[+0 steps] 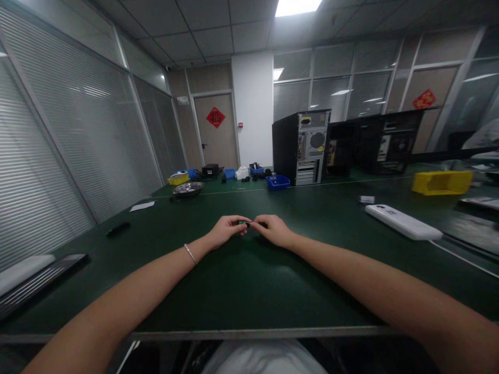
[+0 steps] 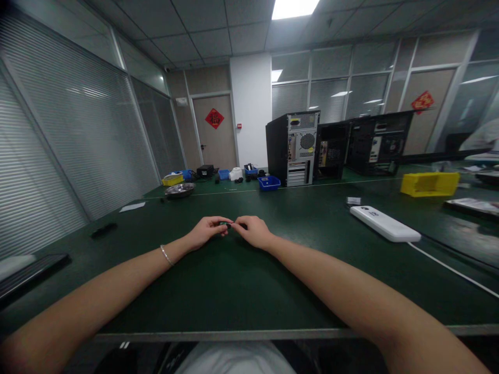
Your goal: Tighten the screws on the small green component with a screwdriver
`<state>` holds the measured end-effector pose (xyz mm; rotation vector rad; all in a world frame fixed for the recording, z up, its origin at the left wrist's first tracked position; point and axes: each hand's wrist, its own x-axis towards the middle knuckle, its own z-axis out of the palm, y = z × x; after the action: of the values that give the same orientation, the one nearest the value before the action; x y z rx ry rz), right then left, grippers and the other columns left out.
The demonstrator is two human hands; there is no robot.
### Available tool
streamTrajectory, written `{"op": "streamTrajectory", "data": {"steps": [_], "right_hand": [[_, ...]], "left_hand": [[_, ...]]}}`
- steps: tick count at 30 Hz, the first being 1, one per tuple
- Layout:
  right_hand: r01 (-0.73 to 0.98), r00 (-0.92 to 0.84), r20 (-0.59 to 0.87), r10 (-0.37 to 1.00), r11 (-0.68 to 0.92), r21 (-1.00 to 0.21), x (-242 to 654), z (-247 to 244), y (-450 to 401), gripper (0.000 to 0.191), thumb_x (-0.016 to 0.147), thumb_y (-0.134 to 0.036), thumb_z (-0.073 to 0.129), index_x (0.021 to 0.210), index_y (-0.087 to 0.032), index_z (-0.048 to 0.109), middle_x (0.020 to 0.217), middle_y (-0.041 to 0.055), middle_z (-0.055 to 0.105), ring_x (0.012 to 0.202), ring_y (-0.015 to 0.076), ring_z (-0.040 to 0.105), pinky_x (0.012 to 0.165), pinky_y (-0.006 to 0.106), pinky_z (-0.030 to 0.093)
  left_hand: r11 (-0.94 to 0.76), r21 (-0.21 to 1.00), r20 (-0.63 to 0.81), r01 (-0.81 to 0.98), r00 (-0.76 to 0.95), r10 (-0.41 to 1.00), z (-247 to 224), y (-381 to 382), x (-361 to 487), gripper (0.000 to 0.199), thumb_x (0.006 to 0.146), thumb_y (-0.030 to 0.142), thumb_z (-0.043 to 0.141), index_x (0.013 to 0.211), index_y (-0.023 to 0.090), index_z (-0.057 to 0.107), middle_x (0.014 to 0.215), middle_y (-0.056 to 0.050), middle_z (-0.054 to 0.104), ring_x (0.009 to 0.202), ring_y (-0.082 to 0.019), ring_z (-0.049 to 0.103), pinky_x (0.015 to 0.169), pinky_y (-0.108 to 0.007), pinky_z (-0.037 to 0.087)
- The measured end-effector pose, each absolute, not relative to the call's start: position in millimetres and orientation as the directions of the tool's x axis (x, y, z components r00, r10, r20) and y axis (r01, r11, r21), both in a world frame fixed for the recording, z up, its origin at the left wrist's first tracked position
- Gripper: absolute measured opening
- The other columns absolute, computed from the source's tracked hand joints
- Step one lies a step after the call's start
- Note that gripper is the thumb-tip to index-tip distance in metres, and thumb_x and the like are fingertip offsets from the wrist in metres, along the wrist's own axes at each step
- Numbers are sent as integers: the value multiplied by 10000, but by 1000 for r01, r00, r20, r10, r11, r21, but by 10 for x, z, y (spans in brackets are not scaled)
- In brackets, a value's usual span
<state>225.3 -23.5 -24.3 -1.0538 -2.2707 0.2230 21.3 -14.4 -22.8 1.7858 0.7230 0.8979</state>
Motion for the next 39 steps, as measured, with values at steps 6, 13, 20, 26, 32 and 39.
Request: {"op": "streamTrajectory", "data": {"steps": [6, 13, 20, 26, 32, 39], "right_hand": [[640, -495, 490, 718, 682, -353, 2252, -252, -239, 295, 870, -383, 411, 778, -197, 621, 731, 0, 602, 645, 119, 498, 569, 214, 299], [625, -500, 485, 717, 687, -371, 2249, -234, -252, 309, 874, -392, 403, 781, -194, 622, 726, -1, 598, 644, 117, 497, 572, 211, 309], [629, -504, 491, 710, 692, -355, 2250, -242, -249, 307, 880, -387, 398, 806, -201, 630, 732, 1, 608, 652, 120, 510, 587, 214, 329], [634, -516, 505, 692, 705, -319, 2249, -236, -259, 288, 882, -368, 405, 817, -199, 629, 770, 13, 621, 697, 130, 534, 620, 221, 348], [632, -523, 505, 687, 710, -311, 2250, -231, -266, 288, 887, -361, 401, 825, -196, 629, 786, 19, 628, 714, 132, 544, 639, 223, 361], [665, -518, 531, 670, 707, -243, 2235, -212, -312, 276, 895, -341, 399, 851, -185, 622, 800, 33, 617, 750, 134, 547, 656, 223, 356]], "left_hand": [[-401, 906, 265, 137, 555, 789, -233, -141, 231, 335, 743, 258, 616, 1045, 112, 612, 760, -53, 643, 670, -128, 574, 659, -271, 464], [-366, 925, 250, 99, 567, 785, -229, -137, 206, 343, 756, 246, 605, 1070, 109, 598, 813, -73, 645, 735, -146, 584, 710, -295, 468], [-373, 922, 255, 100, 566, 784, -218, -148, 205, 334, 756, 245, 606, 1061, 108, 604, 808, -74, 648, 735, -149, 586, 718, -306, 467], [-367, 924, 240, 109, 582, 777, -192, -163, 200, 338, 760, 247, 601, 1070, 113, 600, 832, -77, 647, 753, -152, 587, 726, -308, 468], [-339, 938, 246, 70, 554, 795, -258, -124, 207, 342, 745, 254, 620, 1052, 106, 610, 771, -63, 646, 693, -128, 576, 698, -281, 463], [-305, 951, 232, 48, 541, 809, -252, -124, 209, 369, 729, 272, 639, 1054, 101, 610, 769, -64, 645, 685, -124, 570, 683, -269, 457]]}}
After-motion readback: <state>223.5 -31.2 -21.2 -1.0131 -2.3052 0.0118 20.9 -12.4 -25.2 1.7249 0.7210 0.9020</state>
